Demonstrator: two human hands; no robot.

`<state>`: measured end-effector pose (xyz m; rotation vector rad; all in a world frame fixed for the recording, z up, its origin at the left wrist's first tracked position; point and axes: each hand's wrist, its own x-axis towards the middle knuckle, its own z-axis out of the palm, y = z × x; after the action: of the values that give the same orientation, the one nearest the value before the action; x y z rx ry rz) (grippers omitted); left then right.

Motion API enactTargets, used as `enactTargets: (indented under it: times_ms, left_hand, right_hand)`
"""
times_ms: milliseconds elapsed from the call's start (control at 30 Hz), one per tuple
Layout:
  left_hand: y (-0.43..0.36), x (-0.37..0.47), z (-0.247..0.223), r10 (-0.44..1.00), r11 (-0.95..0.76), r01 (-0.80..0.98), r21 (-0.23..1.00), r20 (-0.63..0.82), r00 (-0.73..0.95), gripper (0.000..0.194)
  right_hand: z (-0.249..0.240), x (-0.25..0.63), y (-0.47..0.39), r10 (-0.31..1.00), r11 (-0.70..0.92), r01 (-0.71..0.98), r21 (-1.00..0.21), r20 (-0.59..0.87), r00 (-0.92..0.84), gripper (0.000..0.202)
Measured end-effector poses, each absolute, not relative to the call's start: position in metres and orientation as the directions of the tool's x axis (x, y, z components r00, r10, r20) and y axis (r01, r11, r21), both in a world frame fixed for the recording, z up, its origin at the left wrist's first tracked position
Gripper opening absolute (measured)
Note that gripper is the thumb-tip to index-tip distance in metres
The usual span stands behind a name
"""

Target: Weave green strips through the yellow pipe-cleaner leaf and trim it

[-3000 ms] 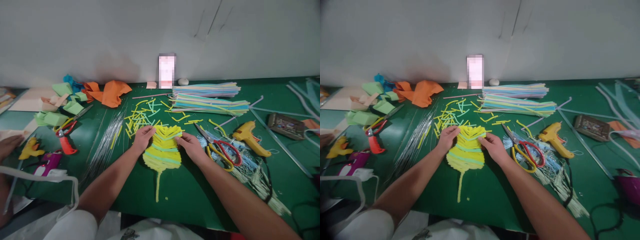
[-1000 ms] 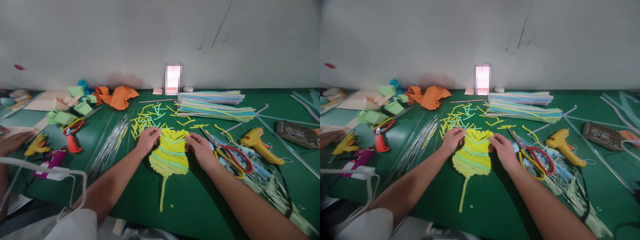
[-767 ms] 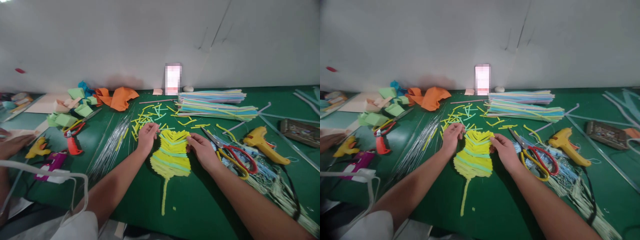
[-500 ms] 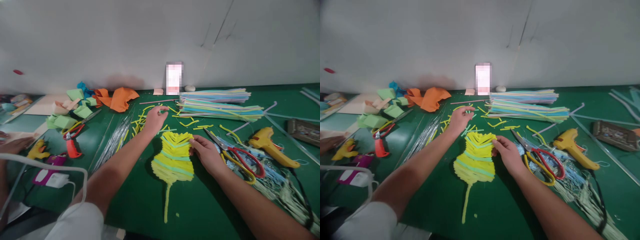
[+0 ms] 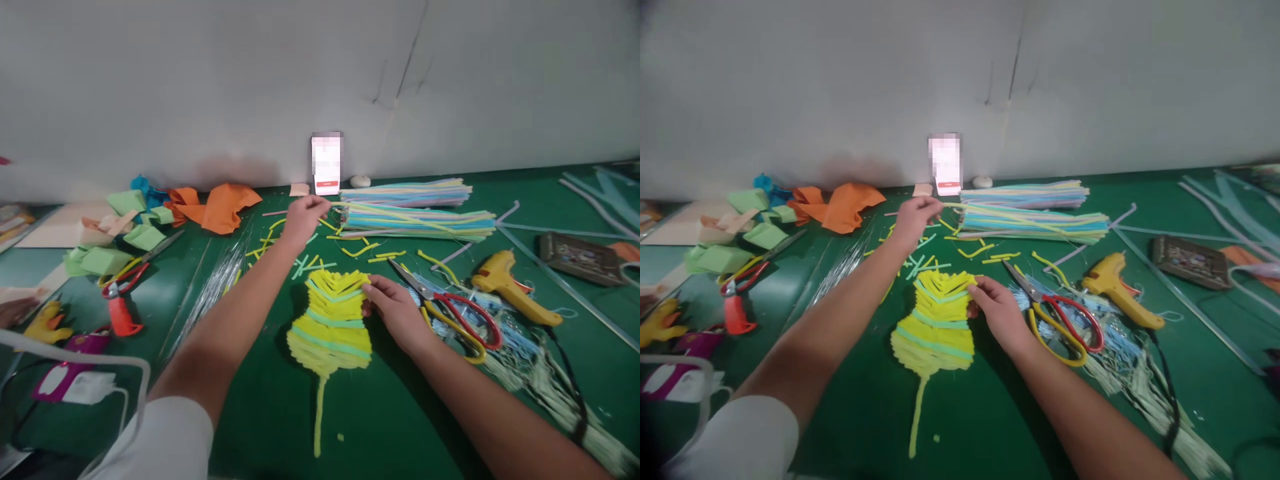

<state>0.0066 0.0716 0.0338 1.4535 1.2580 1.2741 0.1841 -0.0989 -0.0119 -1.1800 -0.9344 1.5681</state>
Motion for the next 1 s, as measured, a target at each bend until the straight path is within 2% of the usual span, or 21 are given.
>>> enactTargets:
  times_ms: [67, 133, 233, 400, 600, 733, 1000]
  left_hand:
    - [0.066, 0.000, 0.042, 0.964, -0.181, -0.040, 0.983, 0.169, -0.205, 0.013]
    - [0.059, -0.010, 0.054, 0.903, -0.263, -0.200, 0.944, 0.168, -0.395, 0.012]
    - [0.041, -0.032, 0.074, 0.842, -0.401, -0.335, 0.853, 0.199, -0.502, 0.015]
    - [-0.014, -0.059, 0.081, 0.890, -0.319, -0.461, 0.828, 0.095, -0.445, 0.018]
    - [-0.066, -0.061, 0.029, 0.960, -0.045, -0.491, 0.870, -0.099, -0.264, 0.016]
    - [-0.069, -0.057, 0.010, 0.960, -0.018, -0.502, 0.865, -0.125, -0.249, 0.016]
    - [-0.064, -0.056, 0.012, 0.948, 0.059, -0.576, 0.815, -0.227, -0.225, 0.012]
  right_hand:
    - [-0.013, 0.184, -0.098, 0.963, -0.264, -0.226, -0.938, -0.244, -0.113, 0.033]
    - [-0.014, 0.184, -0.098, 0.966, -0.252, -0.230, -0.940, -0.231, -0.112, 0.032]
    - [-0.013, 0.183, -0.097, 0.974, -0.225, -0.246, -0.943, -0.208, -0.095, 0.033]
    - [-0.009, 0.180, -0.097, 0.978, -0.209, -0.271, -0.940, -0.201, -0.059, 0.034]
    - [-0.010, 0.181, -0.094, 0.983, -0.175, -0.293, -0.940, -0.181, -0.005, 0.029]
    - [-0.009, 0.182, -0.094, 0.977, -0.211, -0.301, -0.930, -0.211, -0.034, 0.030]
    - [-0.005, 0.180, -0.096, 0.972, -0.230, -0.348, -0.909, -0.230, -0.040, 0.027]
